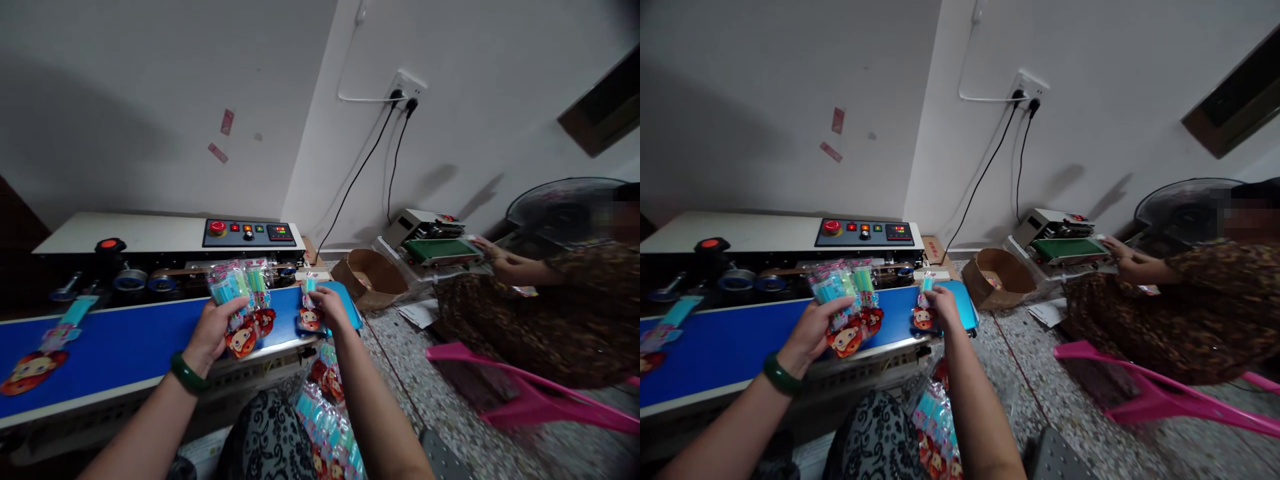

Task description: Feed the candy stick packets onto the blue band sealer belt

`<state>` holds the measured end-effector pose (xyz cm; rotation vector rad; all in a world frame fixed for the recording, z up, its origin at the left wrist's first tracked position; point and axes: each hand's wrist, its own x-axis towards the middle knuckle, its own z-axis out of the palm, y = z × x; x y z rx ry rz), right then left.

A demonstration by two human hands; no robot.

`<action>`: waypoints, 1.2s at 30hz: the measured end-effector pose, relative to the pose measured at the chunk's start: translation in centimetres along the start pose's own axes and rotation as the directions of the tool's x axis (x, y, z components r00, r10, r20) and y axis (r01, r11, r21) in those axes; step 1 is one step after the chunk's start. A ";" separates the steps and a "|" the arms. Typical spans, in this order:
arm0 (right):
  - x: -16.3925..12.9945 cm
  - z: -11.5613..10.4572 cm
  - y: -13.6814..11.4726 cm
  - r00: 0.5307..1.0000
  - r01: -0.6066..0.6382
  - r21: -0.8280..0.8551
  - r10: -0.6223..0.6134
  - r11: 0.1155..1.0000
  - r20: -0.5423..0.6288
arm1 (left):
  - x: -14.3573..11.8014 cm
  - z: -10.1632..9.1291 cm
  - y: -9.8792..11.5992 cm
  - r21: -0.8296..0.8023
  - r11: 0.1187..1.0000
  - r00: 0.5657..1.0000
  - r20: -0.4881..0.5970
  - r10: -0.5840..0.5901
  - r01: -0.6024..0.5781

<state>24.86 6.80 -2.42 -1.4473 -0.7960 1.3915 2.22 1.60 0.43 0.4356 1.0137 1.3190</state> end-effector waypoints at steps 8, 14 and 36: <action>2.7 2.6 -0.7 0.993 -0.045 -0.119 0.057 0.992 0.104 | 0.1 0.1 -0.1 0.000 1.000 0.999 0.034 0.013 -0.013; -0.5 5.0 -0.6 0.971 0.116 -0.050 -0.103 0.992 0.218 | 0.3 0.3 -0.5 -0.004 1.000 0.998 0.062 0.030 -0.030; 2.1 1.9 -0.1 0.998 0.028 -0.103 -0.022 0.994 0.056 | 0.1 0.7 -0.6 0.030 0.999 0.998 0.066 0.009 -0.011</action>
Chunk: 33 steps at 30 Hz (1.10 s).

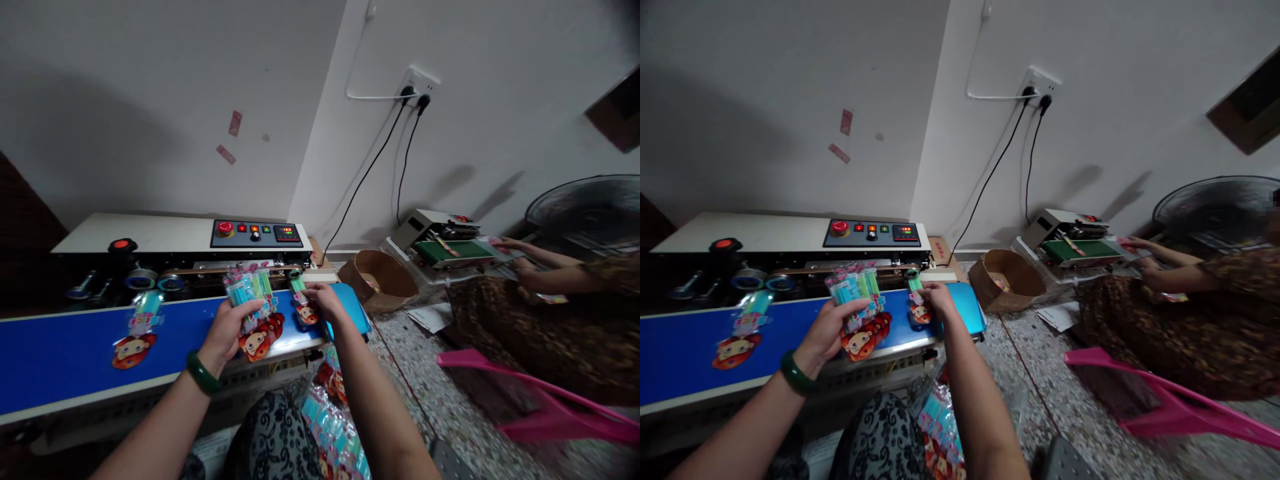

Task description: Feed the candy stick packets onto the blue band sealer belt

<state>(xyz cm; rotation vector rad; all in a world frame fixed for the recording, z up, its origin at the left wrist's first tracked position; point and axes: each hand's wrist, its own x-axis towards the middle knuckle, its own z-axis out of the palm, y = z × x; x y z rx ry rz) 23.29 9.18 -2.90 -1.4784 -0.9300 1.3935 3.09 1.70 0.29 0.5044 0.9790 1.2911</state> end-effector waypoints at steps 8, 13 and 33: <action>-5.1 4.2 0.0 0.932 0.155 0.127 -0.188 0.980 0.309 | -0.1 0.5 -0.4 0.035 0.999 0.998 0.053 0.022 -0.023; -5.8 3.9 0.6 0.965 0.207 0.229 -0.237 0.951 0.109 | 0.0 0.6 -0.6 0.066 0.998 0.999 0.045 0.008 -0.011; -5.3 4.0 0.1 0.953 0.212 0.045 -0.216 0.976 0.212 | -0.3 0.7 -0.2 0.032 0.999 0.997 0.069 -0.024 0.021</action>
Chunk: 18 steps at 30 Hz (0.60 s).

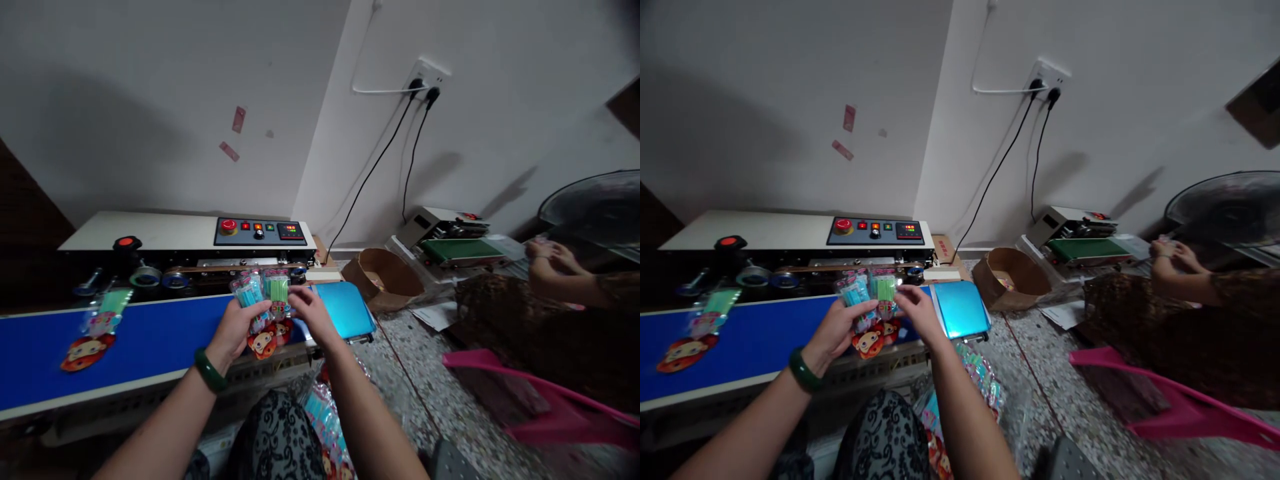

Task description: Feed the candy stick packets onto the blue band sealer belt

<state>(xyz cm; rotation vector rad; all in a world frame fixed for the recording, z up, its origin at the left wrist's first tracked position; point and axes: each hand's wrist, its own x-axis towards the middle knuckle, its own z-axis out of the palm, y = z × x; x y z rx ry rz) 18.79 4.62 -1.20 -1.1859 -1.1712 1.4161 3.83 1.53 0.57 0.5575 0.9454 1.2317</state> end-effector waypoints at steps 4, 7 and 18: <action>-1.3 1.5 0.8 0.999 0.032 0.020 -0.032 0.999 0.016 | 0.2 0.0 -0.7 0.020 0.999 0.999 -0.003 0.033 -0.033; -0.7 0.1 1.2 0.986 0.036 0.081 -0.022 0.996 -0.167 | 0.5 -0.3 -0.8 0.036 0.999 0.997 -0.058 0.042 -0.040; 3.6 -5.9 0.4 0.942 -0.247 -0.021 0.235 0.969 -0.240 | 0.6 -0.4 -0.4 -0.018 0.999 0.997 -0.077 0.029 -0.030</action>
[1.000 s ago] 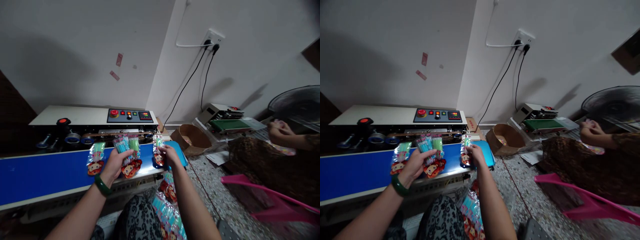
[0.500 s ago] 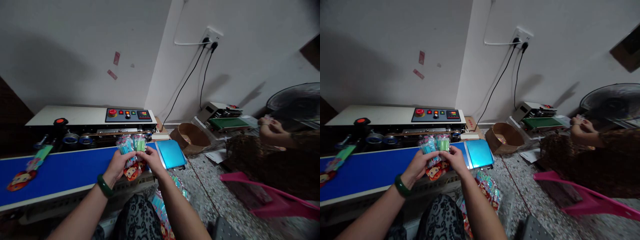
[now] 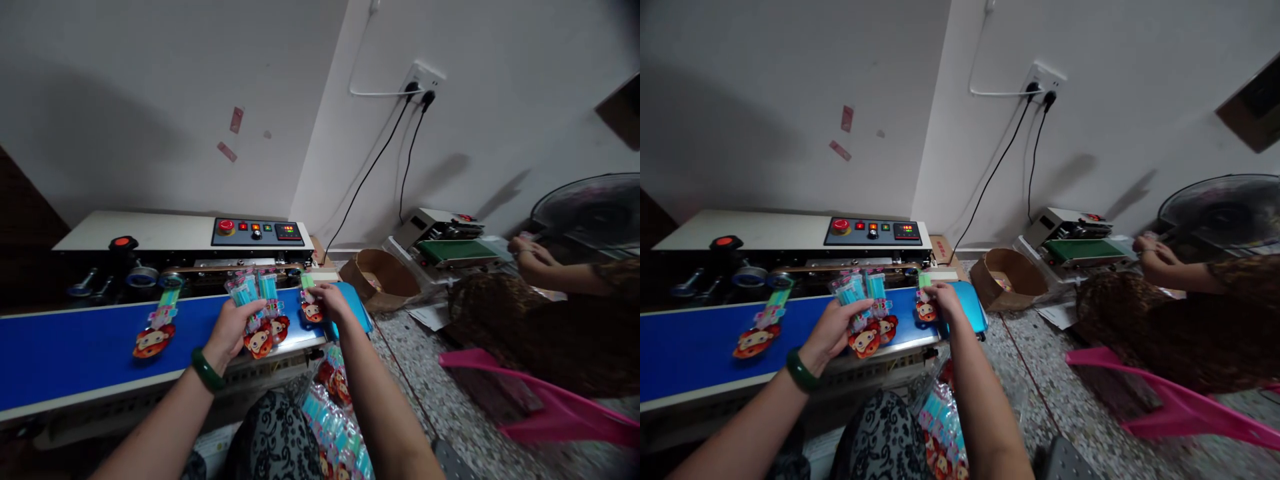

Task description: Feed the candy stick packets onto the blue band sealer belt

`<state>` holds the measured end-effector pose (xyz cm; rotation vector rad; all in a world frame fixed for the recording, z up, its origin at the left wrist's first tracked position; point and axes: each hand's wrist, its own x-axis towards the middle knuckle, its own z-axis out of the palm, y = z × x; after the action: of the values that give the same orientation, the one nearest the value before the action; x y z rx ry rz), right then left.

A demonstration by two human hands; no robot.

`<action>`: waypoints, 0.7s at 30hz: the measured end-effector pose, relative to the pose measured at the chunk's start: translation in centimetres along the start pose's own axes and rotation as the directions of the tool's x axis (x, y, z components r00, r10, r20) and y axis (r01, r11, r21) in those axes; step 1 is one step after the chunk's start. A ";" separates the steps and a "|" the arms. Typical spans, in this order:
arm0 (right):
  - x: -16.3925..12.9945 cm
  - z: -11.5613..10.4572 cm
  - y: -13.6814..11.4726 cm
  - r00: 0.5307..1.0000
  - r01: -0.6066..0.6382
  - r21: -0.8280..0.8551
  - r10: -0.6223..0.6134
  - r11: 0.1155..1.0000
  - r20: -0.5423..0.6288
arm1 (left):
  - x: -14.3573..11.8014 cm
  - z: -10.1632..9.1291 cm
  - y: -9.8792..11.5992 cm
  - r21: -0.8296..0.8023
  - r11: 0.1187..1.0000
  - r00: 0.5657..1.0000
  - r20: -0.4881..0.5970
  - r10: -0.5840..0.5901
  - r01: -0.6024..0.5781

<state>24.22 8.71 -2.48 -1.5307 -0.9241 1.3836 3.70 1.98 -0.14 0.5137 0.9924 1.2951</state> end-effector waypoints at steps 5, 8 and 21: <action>-1.3 2.5 -0.4 0.985 0.171 -0.022 -0.172 0.985 -0.028 | 0.2 0.3 -0.1 0.009 1.000 1.000 0.007 0.001 -0.001; -3.8 4.3 -0.8 0.939 0.280 0.085 -0.291 0.956 0.181 | 0.2 0.3 -0.7 0.108 0.994 1.000 0.005 0.026 -0.026; -5.9 5.7 -1.5 0.874 0.461 0.180 -0.479 0.869 0.079 | -0.2 0.5 -1.2 0.318 0.947 0.995 0.101 0.010 -0.041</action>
<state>17.87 4.44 0.95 -1.0184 -1.1467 1.1641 4.82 1.61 -0.79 0.8344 1.1231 1.1237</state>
